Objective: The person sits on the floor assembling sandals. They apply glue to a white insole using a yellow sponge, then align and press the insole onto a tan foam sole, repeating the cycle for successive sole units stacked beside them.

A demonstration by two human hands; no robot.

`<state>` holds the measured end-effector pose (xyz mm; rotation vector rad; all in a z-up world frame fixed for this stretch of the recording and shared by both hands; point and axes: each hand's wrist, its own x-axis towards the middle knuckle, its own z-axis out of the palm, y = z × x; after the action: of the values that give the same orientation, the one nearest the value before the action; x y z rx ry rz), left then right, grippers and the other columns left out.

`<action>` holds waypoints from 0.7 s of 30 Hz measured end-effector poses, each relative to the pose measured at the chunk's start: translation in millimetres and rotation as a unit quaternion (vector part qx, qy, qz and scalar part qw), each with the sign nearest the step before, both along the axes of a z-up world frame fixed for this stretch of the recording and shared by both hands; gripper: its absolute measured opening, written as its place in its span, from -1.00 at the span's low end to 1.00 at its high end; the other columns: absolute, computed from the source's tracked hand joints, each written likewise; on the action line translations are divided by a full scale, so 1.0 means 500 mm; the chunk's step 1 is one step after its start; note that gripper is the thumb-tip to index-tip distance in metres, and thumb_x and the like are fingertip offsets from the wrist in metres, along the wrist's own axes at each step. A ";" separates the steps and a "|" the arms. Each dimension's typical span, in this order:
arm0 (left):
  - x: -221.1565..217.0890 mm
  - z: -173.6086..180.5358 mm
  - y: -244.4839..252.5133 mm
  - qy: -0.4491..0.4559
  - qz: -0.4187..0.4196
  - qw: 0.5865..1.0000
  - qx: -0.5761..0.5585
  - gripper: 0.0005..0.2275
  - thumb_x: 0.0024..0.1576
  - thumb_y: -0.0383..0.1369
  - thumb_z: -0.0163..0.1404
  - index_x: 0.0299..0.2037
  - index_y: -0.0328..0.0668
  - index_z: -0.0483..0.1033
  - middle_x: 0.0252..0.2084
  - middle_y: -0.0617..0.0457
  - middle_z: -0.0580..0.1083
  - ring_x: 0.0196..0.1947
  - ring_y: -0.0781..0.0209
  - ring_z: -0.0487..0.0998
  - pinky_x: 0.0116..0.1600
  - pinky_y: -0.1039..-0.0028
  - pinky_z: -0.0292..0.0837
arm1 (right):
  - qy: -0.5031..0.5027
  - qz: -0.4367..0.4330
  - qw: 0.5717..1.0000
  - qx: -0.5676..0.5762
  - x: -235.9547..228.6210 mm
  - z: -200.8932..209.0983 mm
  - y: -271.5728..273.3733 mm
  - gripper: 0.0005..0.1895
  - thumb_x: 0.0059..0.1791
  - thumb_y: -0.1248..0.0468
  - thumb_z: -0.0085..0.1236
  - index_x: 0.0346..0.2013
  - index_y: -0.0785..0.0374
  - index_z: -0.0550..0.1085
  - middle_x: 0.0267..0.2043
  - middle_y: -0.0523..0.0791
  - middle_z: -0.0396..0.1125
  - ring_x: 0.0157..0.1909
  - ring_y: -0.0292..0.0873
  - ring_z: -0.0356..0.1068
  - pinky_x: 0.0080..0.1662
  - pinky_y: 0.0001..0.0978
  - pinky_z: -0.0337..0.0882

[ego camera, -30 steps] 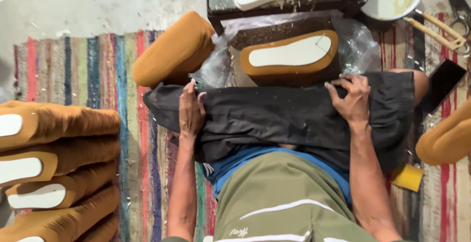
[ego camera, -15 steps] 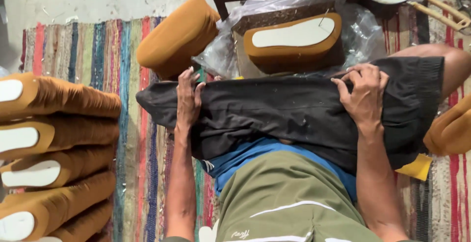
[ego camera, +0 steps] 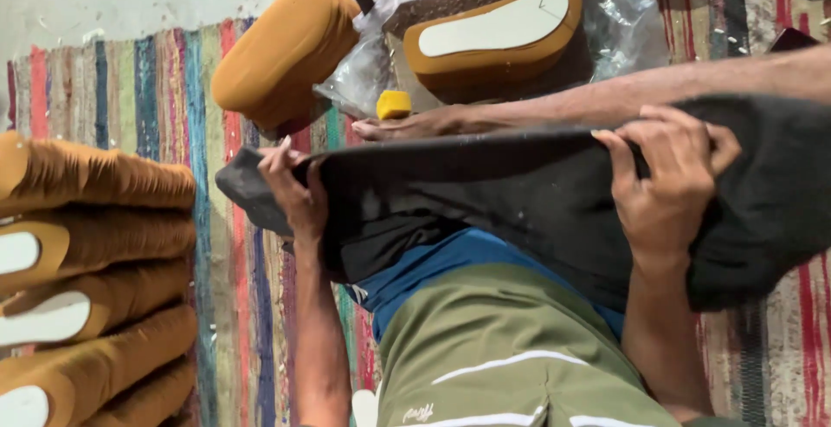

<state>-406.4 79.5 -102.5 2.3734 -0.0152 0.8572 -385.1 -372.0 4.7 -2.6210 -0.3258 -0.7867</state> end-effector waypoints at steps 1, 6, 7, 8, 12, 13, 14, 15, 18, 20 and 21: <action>-0.002 0.006 0.007 -0.002 -0.006 1.000 0.000 -0.59 0.30 -0.50 0.11 0.32 -0.29 0.28 0.07 -0.14 0.33 0.01 -0.03 0.39 0.23 0.22 0.37 | -0.002 -0.006 1.000 0.000 -0.004 0.000 -0.008 -0.80 0.17 0.21 0.37 -0.22 0.22 0.51 -0.13 -0.16 0.44 0.19 -0.15 0.44 0.26 -0.19 0.13; -0.008 0.143 0.006 -0.004 0.009 0.998 0.058 -0.61 0.28 -0.44 0.18 0.26 -0.30 0.33 0.08 -0.21 0.33 0.01 -0.12 0.42 0.15 0.21 0.40 | -0.003 -0.032 0.999 -0.003 -0.021 0.011 -0.034 -0.84 0.18 0.20 0.30 -0.17 0.22 0.55 -0.13 -0.16 0.46 0.06 -0.16 0.47 0.25 -0.24 0.18; 0.019 0.159 0.003 -0.008 0.004 0.998 0.059 -0.61 0.28 -0.44 0.18 0.26 -0.30 0.33 0.08 -0.21 0.33 0.01 -0.12 0.42 0.15 0.21 0.40 | -0.007 -0.036 0.999 -0.002 -0.010 0.004 -0.042 -0.84 0.18 0.20 0.30 -0.17 0.22 0.55 -0.13 -0.16 0.46 0.06 -0.16 0.47 0.25 -0.24 0.18; 0.045 0.175 -0.001 0.014 -0.041 0.998 0.054 -0.61 0.25 -0.43 0.19 0.24 -0.29 0.36 0.09 -0.20 0.39 0.05 -0.12 0.46 0.18 0.20 0.41 | 0.013 -0.049 0.999 -0.010 0.000 -0.004 -0.049 -0.80 0.17 0.17 0.32 -0.20 0.23 0.57 -0.21 -0.14 0.44 -0.03 -0.13 0.44 0.19 -0.22 0.18; 0.104 0.122 0.022 0.183 -0.116 0.974 0.061 -0.67 0.12 -0.37 0.31 0.04 -0.16 0.50 -0.15 -0.09 0.53 -0.19 0.05 0.55 0.01 0.31 0.44 | 0.045 -0.023 0.999 -0.010 0.054 -0.063 -0.052 -0.78 0.17 0.13 0.28 -0.22 0.20 0.51 -0.15 -0.18 0.43 -0.05 -0.13 0.38 0.19 -0.24 0.19; 0.117 0.107 0.025 0.182 -0.122 0.974 0.061 -0.67 0.12 -0.37 0.31 0.04 -0.16 0.50 -0.15 -0.09 0.53 -0.19 0.05 0.55 0.01 0.31 0.44 | 0.045 -0.030 0.998 -0.010 0.074 -0.075 -0.050 -0.78 0.17 0.13 0.28 -0.22 0.20 0.51 -0.15 -0.18 0.43 -0.05 -0.13 0.38 0.19 -0.24 0.19; 0.131 0.091 0.027 0.226 -0.131 0.965 0.029 -0.59 0.08 -0.38 0.29 0.13 -0.16 0.49 -0.22 -0.08 0.53 -0.23 0.06 0.55 -0.03 0.31 0.44 | 0.057 -0.030 0.997 -0.034 0.096 -0.089 -0.049 -0.76 0.15 0.10 0.29 -0.26 0.17 0.53 -0.20 -0.19 0.42 -0.05 -0.13 0.38 0.18 -0.19 0.19; 0.132 0.074 0.030 0.276 -0.139 0.951 -0.004 -0.50 0.05 -0.39 0.28 0.23 -0.15 0.47 -0.29 -0.06 0.52 -0.27 0.07 0.56 -0.07 0.31 0.43 | 0.076 -0.029 0.995 -0.058 0.107 -0.103 -0.048 -0.75 0.13 0.07 0.30 -0.30 0.14 0.55 -0.26 -0.19 0.42 -0.05 -0.12 0.39 0.16 -0.15 0.19; 0.147 0.050 0.030 0.316 -0.125 0.939 -0.045 -0.48 0.09 -0.37 0.26 0.29 -0.08 0.44 -0.36 -0.05 0.52 -0.35 0.06 0.53 -0.09 0.34 0.46 | 0.112 -0.006 0.992 -0.049 0.156 -0.144 -0.060 -0.70 0.12 0.03 0.32 -0.35 0.14 0.56 -0.30 -0.17 0.41 -0.10 -0.09 0.37 0.11 -0.06 0.21; 0.160 0.046 0.030 0.311 -0.110 0.943 -0.050 -0.47 0.06 -0.36 0.27 0.28 -0.10 0.44 -0.32 -0.06 0.51 -0.31 0.05 0.53 -0.06 0.33 0.46 | 0.136 0.003 0.990 -0.044 0.190 -0.179 -0.068 -0.70 0.10 0.01 0.31 -0.36 0.14 0.56 -0.29 -0.15 0.41 -0.08 -0.06 0.37 0.07 -0.07 0.22; 0.161 0.046 0.032 0.312 -0.097 0.944 -0.052 -0.45 0.04 -0.35 0.29 0.27 -0.11 0.43 -0.28 -0.07 0.50 -0.26 0.03 0.53 -0.04 0.32 0.46 | 0.166 0.010 0.985 -0.038 0.204 -0.200 -0.070 -0.69 0.08 0.00 0.30 -0.36 0.14 0.56 -0.28 -0.14 0.40 -0.07 -0.02 0.37 0.02 -0.08 0.22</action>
<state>-325.9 95.2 -79.4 2.3898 0.0508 -0.0072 -283.2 -406.9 -95.0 -2.7533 -0.2909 -0.3263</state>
